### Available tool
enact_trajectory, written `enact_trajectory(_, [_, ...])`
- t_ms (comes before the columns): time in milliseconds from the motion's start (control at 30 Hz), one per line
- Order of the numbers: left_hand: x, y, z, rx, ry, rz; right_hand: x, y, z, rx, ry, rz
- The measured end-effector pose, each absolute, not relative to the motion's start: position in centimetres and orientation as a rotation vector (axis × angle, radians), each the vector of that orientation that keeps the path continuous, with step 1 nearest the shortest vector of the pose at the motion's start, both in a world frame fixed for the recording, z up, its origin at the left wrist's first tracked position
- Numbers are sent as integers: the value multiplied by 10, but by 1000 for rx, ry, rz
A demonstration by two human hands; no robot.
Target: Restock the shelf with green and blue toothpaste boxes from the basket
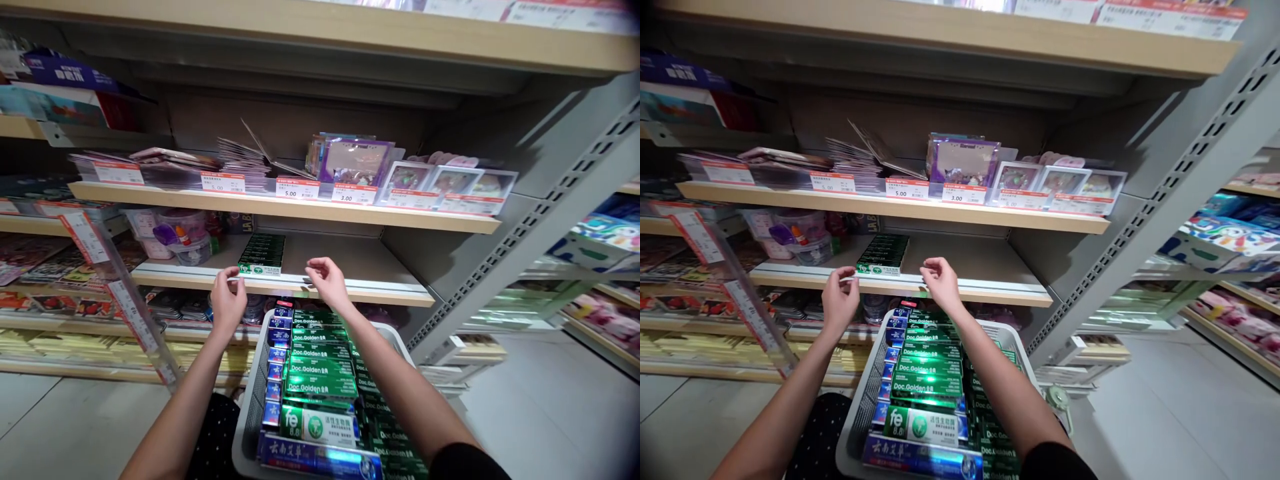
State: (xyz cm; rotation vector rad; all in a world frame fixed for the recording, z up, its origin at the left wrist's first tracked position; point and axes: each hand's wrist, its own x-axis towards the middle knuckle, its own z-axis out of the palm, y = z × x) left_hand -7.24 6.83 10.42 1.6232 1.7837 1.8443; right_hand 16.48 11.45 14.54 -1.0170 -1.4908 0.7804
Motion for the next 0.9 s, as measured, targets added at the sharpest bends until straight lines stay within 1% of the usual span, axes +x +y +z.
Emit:
enact_trajectory(100, [-41, 34, 92, 1550, 1597, 1726, 208, 80, 136, -1038, -1432, 775])
enact_trajectory(267, [-8, -2, 63, 1503, 1204, 1391, 256, 34, 91, -1205, -1364, 824])
enact_trajectory(433, [-1, -11, 51, 1508, 1177, 1250, 264, 15, 61, -1288, -1390, 945])
enact_trajectory(600, [7, -13, 52, 1522, 1221, 1203, 262, 11, 60, -1289, -1464, 903])
enact_trajectory(900, [16, 1, 48, 1448, 1275, 1317, 260, 18, 54, -1313, -1465, 901])
